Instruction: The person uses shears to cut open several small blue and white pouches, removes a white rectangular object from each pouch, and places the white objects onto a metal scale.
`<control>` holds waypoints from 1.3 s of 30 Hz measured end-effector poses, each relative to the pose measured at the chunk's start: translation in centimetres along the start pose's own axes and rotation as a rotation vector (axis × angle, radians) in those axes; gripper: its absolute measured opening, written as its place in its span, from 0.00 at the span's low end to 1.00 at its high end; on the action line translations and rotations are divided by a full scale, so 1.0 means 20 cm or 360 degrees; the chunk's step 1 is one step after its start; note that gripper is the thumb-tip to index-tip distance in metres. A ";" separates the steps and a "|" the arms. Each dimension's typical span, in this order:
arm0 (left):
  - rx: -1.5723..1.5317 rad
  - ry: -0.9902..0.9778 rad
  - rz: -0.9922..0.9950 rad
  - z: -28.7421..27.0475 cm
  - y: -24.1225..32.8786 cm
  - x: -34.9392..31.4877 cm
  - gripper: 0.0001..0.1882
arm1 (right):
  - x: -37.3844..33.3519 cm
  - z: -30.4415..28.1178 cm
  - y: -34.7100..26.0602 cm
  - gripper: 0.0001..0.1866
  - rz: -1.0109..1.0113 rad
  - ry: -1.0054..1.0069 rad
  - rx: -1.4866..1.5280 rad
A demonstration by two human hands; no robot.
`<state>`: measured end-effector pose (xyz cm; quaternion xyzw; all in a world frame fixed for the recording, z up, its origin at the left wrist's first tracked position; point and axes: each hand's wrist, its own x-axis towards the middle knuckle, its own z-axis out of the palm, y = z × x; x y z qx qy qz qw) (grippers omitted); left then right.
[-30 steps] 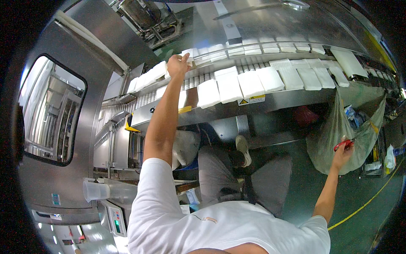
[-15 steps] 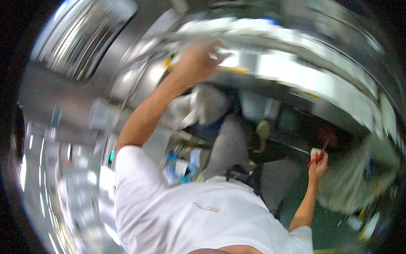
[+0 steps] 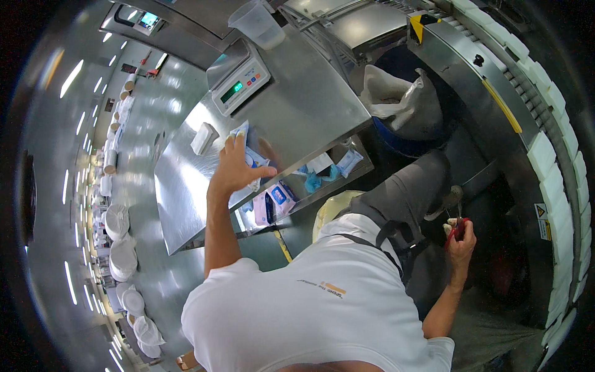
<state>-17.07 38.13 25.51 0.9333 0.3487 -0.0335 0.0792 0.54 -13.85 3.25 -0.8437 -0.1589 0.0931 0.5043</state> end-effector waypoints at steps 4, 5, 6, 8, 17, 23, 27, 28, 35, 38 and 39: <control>-0.0060 0.0246 0.0033 0.09 -0.02 -0.02 0.55 | 0.02 0.01 0.00 0.14 -0.0101 -0.0035 -0.0014; -0.0121 0.0288 0.0065 0.09 -0.02 0.00 0.55 | 0.01 0.02 0.00 0.13 -0.0096 -0.0038 -0.0030; -0.0146 0.0354 0.0126 0.11 0.00 0.06 0.53 | -0.02 0.03 0.01 0.12 -0.0076 0.0000 -0.0052; -0.0206 0.0486 0.0259 0.18 0.01 0.12 0.50 | -0.06 0.04 -0.02 0.10 0.0028 0.0037 0.0062; -0.0641 0.0631 0.0838 0.35 0.16 0.52 0.17 | -0.10 0.09 -0.04 0.19 -0.0097 0.0066 0.0042; -0.1113 0.0583 0.1144 0.22 0.39 0.53 0.15 | -0.19 0.06 -0.20 0.19 -0.0049 0.0258 0.0162; -0.1833 -0.0253 0.1012 0.20 0.84 0.27 0.14 | -0.05 0.18 -0.31 0.21 -0.0216 0.0389 0.1222; -0.1953 -0.0480 0.0880 0.22 0.99 0.17 0.13 | -0.03 0.16 -0.36 0.23 -0.0136 0.0369 0.1441; -0.1946 -0.1238 0.1305 0.54 1.51 -0.05 0.10 | -0.10 0.02 -0.56 0.28 0.0138 0.0543 0.0963; -0.1830 -0.1103 0.1515 0.62 1.66 -0.07 0.11 | -0.20 -0.06 -0.47 0.26 0.0156 0.0642 0.1027; -0.1805 -0.1125 0.1512 0.59 1.72 -0.12 0.11 | -0.22 -0.06 -0.42 0.24 0.0165 0.0711 0.0908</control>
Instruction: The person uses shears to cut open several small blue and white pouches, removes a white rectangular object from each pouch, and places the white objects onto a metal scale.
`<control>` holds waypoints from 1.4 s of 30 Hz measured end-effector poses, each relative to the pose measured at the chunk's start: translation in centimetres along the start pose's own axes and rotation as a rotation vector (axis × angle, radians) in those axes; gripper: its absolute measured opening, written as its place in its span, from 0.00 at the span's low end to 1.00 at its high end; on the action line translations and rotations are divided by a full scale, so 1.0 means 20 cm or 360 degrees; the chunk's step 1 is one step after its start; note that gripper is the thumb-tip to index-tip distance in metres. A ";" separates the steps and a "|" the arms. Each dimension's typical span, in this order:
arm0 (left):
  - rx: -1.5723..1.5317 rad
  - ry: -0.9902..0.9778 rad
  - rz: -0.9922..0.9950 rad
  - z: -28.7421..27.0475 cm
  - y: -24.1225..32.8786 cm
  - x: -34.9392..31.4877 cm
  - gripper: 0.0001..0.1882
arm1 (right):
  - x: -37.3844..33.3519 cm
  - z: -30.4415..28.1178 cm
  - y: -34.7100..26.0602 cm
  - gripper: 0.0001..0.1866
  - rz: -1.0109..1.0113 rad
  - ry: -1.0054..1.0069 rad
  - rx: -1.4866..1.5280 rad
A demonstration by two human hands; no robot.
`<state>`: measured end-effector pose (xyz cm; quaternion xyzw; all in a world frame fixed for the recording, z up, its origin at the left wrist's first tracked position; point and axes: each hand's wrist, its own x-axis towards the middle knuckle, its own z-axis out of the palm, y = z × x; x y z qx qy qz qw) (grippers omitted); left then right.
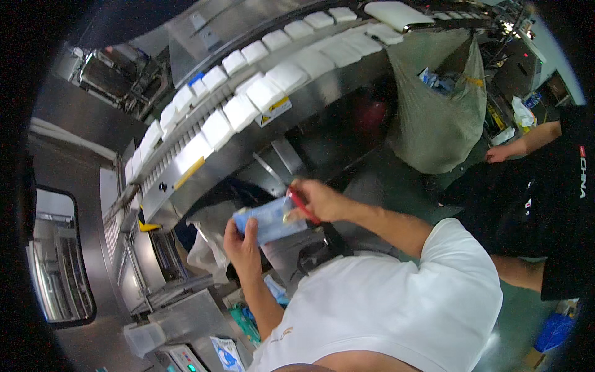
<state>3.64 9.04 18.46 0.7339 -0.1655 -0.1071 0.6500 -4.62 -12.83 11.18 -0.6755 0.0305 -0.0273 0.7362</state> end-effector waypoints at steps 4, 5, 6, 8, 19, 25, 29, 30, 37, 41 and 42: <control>-0.0272 0.0032 -0.0245 0.02 -0.05 0.05 0.14 | -0.04 -0.02 -0.14 0.20 0.0338 0.0058 0.0475; -0.0463 -0.0004 -0.0209 0.03 -0.08 0.08 0.15 | -0.04 -0.03 -0.17 0.20 0.0312 0.0143 0.0392; -0.0723 -0.0048 -0.0302 0.04 -0.11 0.09 0.20 | -0.04 -0.04 -0.17 0.20 0.0287 0.0176 0.0436; -0.1225 -0.0152 -0.0228 0.11 -0.15 0.09 0.23 | -0.04 -0.03 -0.17 0.18 0.0157 0.0266 0.0529; -0.0767 -0.0050 -0.0341 0.18 -0.11 0.07 0.22 | -0.13 -0.07 -0.09 0.15 0.0160 0.0124 0.0422; -0.0718 -0.0034 -0.0202 0.10 -0.04 0.15 0.23 | -0.28 -0.04 -0.11 0.17 0.0263 -0.0234 -0.0186; -0.0595 -0.0054 -0.0148 0.07 -0.03 0.16 0.23 | -0.25 0.04 -0.13 0.16 0.0302 -0.0268 0.0032; -0.0580 -0.0055 -0.0134 0.07 -0.03 0.16 0.23 | -0.25 0.06 -0.13 0.16 0.0328 -0.0247 0.0156; -0.0595 -0.0092 -0.0123 0.02 0.00 0.17 0.23 | -0.31 0.04 -0.27 0.14 0.0682 -0.0137 -0.0021; -0.0634 -0.0179 -0.0134 0.03 -0.05 0.17 0.23 | -0.29 0.08 -0.24 0.12 0.0604 -0.0121 -0.0089; -0.0626 -0.0185 -0.0132 0.03 -0.05 0.17 0.22 | -0.28 0.08 -0.25 0.12 0.0652 -0.0133 -0.0087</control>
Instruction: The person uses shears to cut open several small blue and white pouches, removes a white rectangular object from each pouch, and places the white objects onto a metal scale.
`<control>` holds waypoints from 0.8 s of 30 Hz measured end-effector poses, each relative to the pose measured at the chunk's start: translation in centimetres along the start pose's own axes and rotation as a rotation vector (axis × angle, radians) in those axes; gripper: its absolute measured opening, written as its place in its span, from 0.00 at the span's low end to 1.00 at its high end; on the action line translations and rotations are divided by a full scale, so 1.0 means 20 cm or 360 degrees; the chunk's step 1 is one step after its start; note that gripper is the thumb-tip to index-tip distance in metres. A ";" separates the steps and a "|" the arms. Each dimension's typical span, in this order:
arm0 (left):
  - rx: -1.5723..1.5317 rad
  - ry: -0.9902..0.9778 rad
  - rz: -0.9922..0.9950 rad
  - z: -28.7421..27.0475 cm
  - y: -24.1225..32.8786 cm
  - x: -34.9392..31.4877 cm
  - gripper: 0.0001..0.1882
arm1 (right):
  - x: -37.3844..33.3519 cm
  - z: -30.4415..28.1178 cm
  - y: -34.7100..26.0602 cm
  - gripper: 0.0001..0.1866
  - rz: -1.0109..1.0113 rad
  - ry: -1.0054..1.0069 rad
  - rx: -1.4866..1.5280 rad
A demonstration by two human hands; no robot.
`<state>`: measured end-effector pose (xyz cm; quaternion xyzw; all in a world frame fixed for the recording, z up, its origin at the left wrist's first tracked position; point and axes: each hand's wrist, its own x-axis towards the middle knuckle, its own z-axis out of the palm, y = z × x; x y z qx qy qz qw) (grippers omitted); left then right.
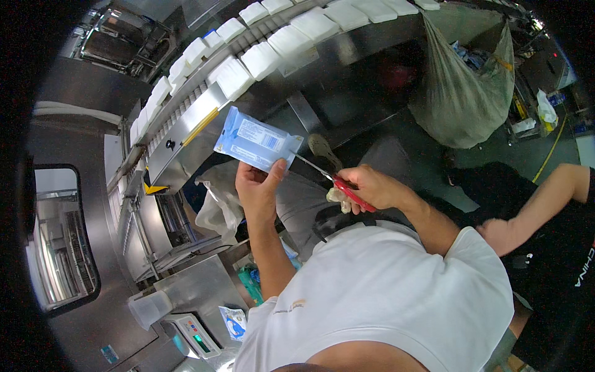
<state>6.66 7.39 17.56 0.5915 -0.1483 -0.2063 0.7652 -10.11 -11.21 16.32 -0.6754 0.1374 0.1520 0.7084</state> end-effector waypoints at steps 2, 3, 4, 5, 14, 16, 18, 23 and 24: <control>0.0015 -0.0010 0.0001 -0.02 0.01 0.00 0.22 | 0.00 0.00 -0.02 0.12 0.0096 -0.0032 0.0002; -0.0002 0.0008 -0.0007 -0.02 0.01 -0.01 0.22 | -0.01 0.00 -0.02 0.11 0.0089 -0.0019 -0.0048; -0.0019 0.0025 -0.0015 -0.03 0.01 -0.01 0.22 | -0.02 0.00 -0.01 0.11 0.0082 -0.0006 -0.0099; -0.0036 0.0042 -0.0023 -0.04 0.02 -0.01 0.22 | -0.03 -0.01 -0.01 0.10 0.0075 0.0007 -0.0150; -0.0023 -0.0010 -0.0119 -0.02 0.00 -0.02 0.24 | -0.04 -0.09 -0.09 0.10 0.0095 -0.0054 -0.0324; 0.0037 0.0012 -0.0156 -0.02 0.00 -0.03 0.24 | -0.03 -0.07 -0.11 0.12 0.0164 -0.0032 -0.0303; 0.0054 0.0013 -0.0161 -0.03 0.00 -0.02 0.24 | -0.02 -0.07 -0.11 0.13 0.0191 -0.0028 -0.0277; 0.0035 0.0052 -0.0169 -0.05 -0.01 -0.03 0.23 | -0.02 -0.08 -0.08 0.13 0.0200 -0.0079 -0.0217; 0.0026 0.0082 -0.0157 -0.06 -0.02 -0.03 0.23 | -0.02 -0.08 -0.08 0.13 0.0221 -0.0073 -0.0220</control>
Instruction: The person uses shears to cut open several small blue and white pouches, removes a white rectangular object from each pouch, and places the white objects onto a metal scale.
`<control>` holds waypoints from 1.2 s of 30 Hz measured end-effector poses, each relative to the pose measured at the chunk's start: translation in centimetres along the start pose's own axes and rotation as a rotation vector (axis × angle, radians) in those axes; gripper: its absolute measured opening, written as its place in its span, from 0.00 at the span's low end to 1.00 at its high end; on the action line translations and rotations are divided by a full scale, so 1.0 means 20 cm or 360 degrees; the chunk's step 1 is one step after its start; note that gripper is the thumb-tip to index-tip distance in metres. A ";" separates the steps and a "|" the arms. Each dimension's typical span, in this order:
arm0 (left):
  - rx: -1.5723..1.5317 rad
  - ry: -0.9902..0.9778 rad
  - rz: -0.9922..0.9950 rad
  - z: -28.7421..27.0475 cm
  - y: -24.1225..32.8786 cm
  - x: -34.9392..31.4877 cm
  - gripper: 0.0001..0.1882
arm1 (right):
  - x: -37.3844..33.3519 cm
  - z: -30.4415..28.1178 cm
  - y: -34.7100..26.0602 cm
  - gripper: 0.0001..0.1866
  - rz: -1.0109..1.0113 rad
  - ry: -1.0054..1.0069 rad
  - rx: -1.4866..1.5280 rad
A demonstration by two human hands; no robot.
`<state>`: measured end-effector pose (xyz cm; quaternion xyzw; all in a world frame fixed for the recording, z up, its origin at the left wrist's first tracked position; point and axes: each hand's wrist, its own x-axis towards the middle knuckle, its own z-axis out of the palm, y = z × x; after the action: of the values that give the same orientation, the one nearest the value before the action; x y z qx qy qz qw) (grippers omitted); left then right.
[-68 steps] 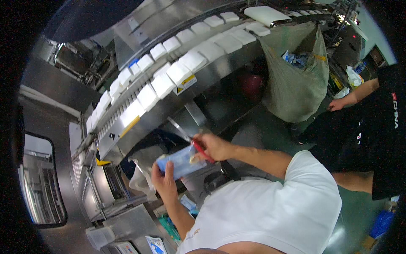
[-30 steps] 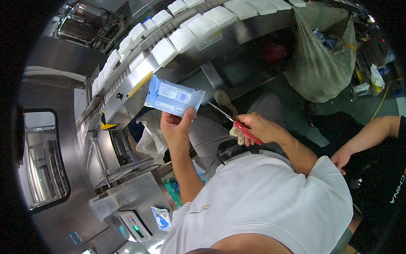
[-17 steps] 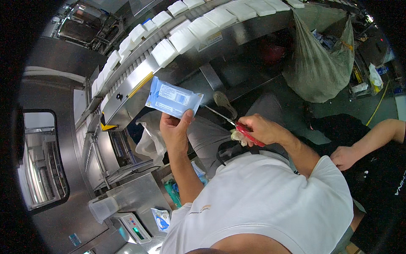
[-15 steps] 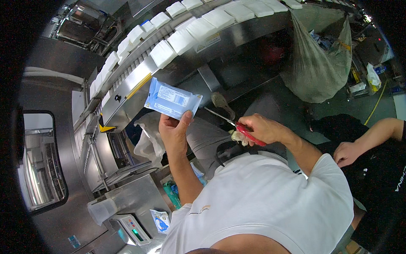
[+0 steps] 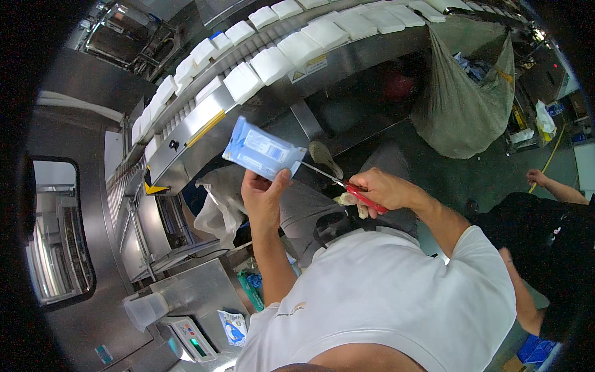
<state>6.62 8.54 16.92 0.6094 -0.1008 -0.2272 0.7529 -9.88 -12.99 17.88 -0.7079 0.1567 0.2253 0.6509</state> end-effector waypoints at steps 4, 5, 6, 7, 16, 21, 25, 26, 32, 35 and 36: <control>-0.0023 0.0099 0.0004 -0.03 0.00 0.00 0.22 | -0.02 -0.02 0.06 0.10 -0.0036 0.0184 -0.0138; -0.0032 0.0104 -0.0026 -0.05 -0.02 -0.01 0.23 | -0.02 -0.02 0.09 0.11 -0.0073 0.0276 -0.0203; -0.0035 0.0087 -0.0053 -0.05 -0.05 0.01 0.23 | -0.01 -0.03 0.10 0.14 -0.0257 0.0402 -0.0351; 0.0000 0.0050 -0.0081 -0.05 -0.08 0.03 0.23 | -0.01 -0.04 0.10 0.17 -0.0444 0.0557 -0.0506; -0.0053 -0.0385 -0.0742 -0.05 -0.29 -0.10 0.14 | 0.19 -0.01 0.07 0.12 -0.1893 0.0620 -0.1353; -0.0402 -0.0493 -0.1000 -0.09 -0.41 -0.12 0.14 | 0.18 -0.05 0.11 0.07 -0.2052 0.0612 -0.1437; -0.0334 -0.0232 -0.0811 -0.10 -0.38 -0.17 0.20 | 0.18 -0.03 0.15 0.10 -0.1756 0.0538 -0.1115; -0.0297 -0.0098 -0.0714 -0.06 -0.34 -0.19 0.23 | 0.18 -0.03 0.16 0.11 -0.1647 0.0566 -0.0972; 0.0591 -0.0619 0.0056 0.06 -0.31 -0.13 0.12 | 0.17 -0.04 0.16 0.13 -0.0976 0.0555 -0.0214; 0.0645 -0.0480 0.0215 0.16 -0.27 -0.10 0.08 | 0.15 -0.05 0.12 0.13 -0.0960 0.0599 -0.0077; 0.0580 -0.0431 0.0147 0.17 -0.28 -0.09 0.07 | 0.16 -0.06 0.12 0.13 -0.0956 0.0614 -0.0123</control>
<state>2.39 5.62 12.54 0.6939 -0.2680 -0.2501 0.6197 -8.27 -14.17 14.29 -0.7759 0.0531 -0.1081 0.6192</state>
